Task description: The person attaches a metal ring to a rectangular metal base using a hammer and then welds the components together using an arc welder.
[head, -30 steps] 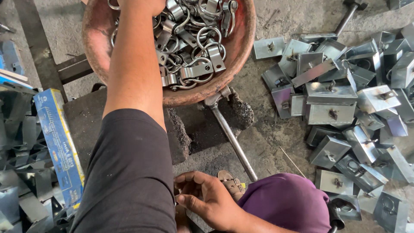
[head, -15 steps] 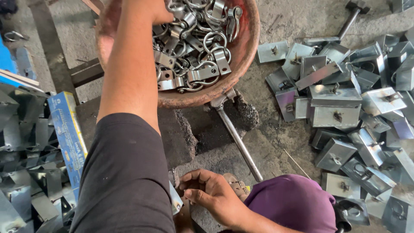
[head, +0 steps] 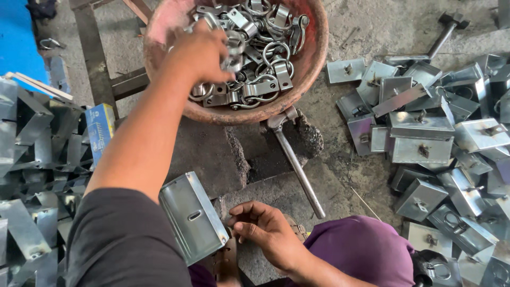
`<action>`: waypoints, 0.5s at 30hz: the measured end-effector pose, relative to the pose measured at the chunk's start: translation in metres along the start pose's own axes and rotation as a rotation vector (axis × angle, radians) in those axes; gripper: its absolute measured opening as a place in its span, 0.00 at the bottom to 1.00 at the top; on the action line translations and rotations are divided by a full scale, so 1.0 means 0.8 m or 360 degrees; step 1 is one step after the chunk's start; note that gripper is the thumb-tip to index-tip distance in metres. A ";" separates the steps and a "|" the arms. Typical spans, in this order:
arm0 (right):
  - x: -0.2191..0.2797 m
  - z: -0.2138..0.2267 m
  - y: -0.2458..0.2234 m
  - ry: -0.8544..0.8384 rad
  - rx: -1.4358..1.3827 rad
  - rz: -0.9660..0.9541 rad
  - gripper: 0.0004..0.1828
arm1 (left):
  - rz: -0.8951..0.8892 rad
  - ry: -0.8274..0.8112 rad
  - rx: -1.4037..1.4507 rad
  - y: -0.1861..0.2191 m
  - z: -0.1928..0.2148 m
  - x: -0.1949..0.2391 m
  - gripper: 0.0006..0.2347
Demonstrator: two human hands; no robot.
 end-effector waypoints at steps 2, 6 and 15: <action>0.003 -0.002 -0.001 -0.0012 0.0002 0.0020 0.16 | -0.0035 -0.0100 -0.0035 0.024 -0.003 0.029 0.24; 0.008 -0.003 -0.002 -0.0009 0.0019 0.0041 0.15 | 0.0004 -0.0244 -0.0081 0.041 -0.008 0.074 0.24; 0.009 0.002 -0.003 -0.0026 -0.0016 0.0029 0.16 | -0.0071 -0.0632 0.0335 0.038 0.028 0.020 0.35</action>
Point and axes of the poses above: each hand's wrist, its own x-axis away from the middle knuckle, its own z-axis out of the back of the hand, y = z × x, the point moved 7 cm from there along -x, towards the middle knuckle, and after that the axes turned 5 degrees about -x, right-handed, at the moved point
